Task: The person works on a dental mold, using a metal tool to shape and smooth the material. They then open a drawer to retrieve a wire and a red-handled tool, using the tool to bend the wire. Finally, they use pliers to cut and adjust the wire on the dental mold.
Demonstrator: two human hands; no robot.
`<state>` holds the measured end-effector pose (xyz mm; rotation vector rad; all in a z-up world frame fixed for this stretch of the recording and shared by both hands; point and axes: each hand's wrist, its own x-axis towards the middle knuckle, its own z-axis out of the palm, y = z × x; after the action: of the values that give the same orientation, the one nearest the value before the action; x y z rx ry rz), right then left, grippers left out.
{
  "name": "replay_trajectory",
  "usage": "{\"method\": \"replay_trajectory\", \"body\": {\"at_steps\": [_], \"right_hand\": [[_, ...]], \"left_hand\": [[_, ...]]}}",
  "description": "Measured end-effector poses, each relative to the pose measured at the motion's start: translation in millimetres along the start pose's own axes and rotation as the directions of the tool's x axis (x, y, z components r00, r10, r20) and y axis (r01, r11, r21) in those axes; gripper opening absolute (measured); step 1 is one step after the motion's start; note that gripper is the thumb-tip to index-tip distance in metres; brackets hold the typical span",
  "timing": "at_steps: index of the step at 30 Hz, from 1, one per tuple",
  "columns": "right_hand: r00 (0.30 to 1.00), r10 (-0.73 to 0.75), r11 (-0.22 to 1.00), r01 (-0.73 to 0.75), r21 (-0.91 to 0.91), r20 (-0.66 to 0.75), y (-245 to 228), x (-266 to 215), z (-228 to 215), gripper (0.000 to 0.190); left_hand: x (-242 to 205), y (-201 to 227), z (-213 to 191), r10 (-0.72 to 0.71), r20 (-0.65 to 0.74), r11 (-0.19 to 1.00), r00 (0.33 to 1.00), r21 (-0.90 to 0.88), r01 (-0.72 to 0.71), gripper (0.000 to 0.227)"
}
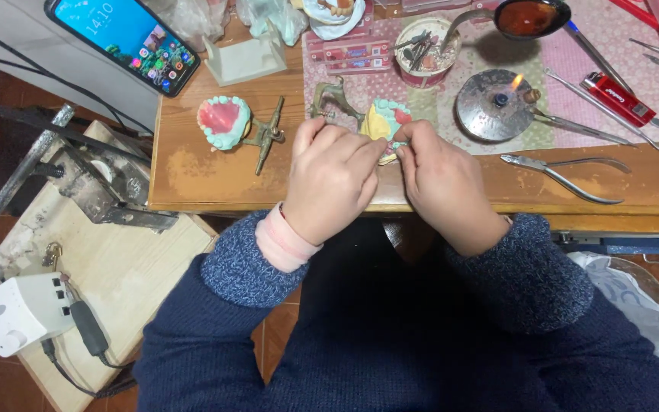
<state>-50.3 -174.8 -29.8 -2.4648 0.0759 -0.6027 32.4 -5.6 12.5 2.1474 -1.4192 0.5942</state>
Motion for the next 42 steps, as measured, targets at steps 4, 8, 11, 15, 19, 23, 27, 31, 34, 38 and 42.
{"method": "replay_trajectory", "body": {"at_steps": [4,8,11,15,19,23,27,31,34,38,42], "right_hand": [[1.0,-0.007,1.0,0.007,-0.028,0.0,1,0,2,0.016],[1.0,0.001,0.999,-0.002,-0.044,-0.011,-3,0,2,0.016],[1.0,-0.004,0.999,0.003,-0.05,-0.016,-3,0,3,0.015],[1.0,0.002,0.999,-0.002,-0.052,-0.006,-3,1,3,0.014],[1.0,-0.017,0.998,0.016,-0.062,-0.016,-1,-1,5,0.015],[0.998,-0.045,0.997,0.042,-0.067,-0.04,-3,-1,4,0.015],[1.0,-0.017,0.998,0.017,-0.053,-0.012,-4,1,1,0.017],[0.999,-0.033,0.999,0.033,-0.025,-0.002,-2,0,0,0.018],[0.999,-0.036,0.999,0.036,-0.032,-0.002,-1,-1,0,0.018],[0.999,-0.04,0.999,0.04,-0.013,0.002,0,0,-1,0.019],[1.0,-0.026,1.0,0.026,-0.006,0.009,3,-1,1,0.02]], "left_hand": [[-6,-1,4,-0.013,0.007,1.0,1.0,-0.003,0.013,0.02],[-4,-1,3,-0.032,0.012,0.999,0.999,-0.034,0.032,0.022],[-1,-1,3,-0.033,0.019,0.999,0.999,-0.033,0.034,0.02],[1,0,3,-0.004,0.021,1.0,1.0,0.008,0.004,0.017],[1,-1,8,0.046,0.015,0.997,0.999,0.058,-0.046,0.015],[1,-3,11,0.081,0.008,0.994,0.997,0.066,-0.081,0.011],[2,-4,12,0.108,0.001,0.993,0.994,0.057,-0.108,0.01],[1,-5,13,0.11,0.0,0.993,0.994,0.052,-0.11,0.01],[0,-5,13,0.108,0.002,0.993,0.994,0.043,-0.108,0.011],[0,-4,12,0.102,0.002,0.994,0.995,0.042,-0.102,0.011],[0,-5,12,0.1,-0.004,0.995,0.995,0.029,-0.1,0.011]]}}
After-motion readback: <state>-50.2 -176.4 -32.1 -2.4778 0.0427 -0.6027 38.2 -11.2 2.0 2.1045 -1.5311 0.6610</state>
